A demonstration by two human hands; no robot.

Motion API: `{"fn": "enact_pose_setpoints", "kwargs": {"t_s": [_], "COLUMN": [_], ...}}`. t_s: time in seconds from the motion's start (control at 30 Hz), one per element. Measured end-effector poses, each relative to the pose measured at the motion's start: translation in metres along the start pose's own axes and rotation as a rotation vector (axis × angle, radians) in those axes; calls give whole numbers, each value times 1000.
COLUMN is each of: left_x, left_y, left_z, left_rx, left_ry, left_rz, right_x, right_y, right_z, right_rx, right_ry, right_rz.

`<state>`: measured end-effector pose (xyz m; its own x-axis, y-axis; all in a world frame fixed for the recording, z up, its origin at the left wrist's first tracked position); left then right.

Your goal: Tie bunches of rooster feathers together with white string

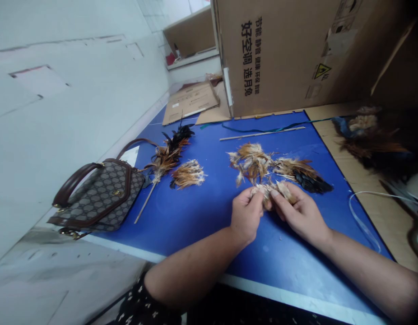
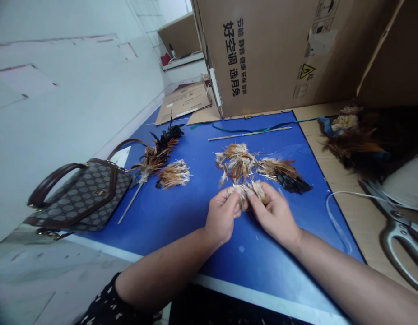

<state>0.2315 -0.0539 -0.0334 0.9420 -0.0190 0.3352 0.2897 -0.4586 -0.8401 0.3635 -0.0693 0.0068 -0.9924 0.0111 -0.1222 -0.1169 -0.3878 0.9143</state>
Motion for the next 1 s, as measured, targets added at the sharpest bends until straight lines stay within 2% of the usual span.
{"fn": "enact_pose_setpoints", "kwargs": {"t_s": [0.43, 0.53, 0.73, 1.0], "left_x": [-5, -5, 8, 8], "left_y": [-4, -3, -7, -6], "left_z": [0, 0, -4, -5], "left_rx": [-32, -34, 30, 29], "left_ry": [-54, -46, 83, 102], "left_rz": [-58, -64, -31, -5], "right_x": [-17, -15, -4, -4], "right_y": [-4, -2, 1, -6], "right_z": [-1, 0, 3, 1], "right_rx": [41, 28, -56, -86], "right_ry": [-157, -141, -64, -16], "right_rz": [31, 13, -58, -140]}}
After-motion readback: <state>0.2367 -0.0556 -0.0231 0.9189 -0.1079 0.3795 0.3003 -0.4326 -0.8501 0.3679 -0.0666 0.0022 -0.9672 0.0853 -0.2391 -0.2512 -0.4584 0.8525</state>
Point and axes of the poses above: each hand's wrist, its own z-axis towards the middle knuckle, its own x-axis out of the palm, y = z × x, the point moved 9 cm from there along z, towards the middle knuckle, and after that the axes turned 15 degrees about -x, right-handed, at the moved point
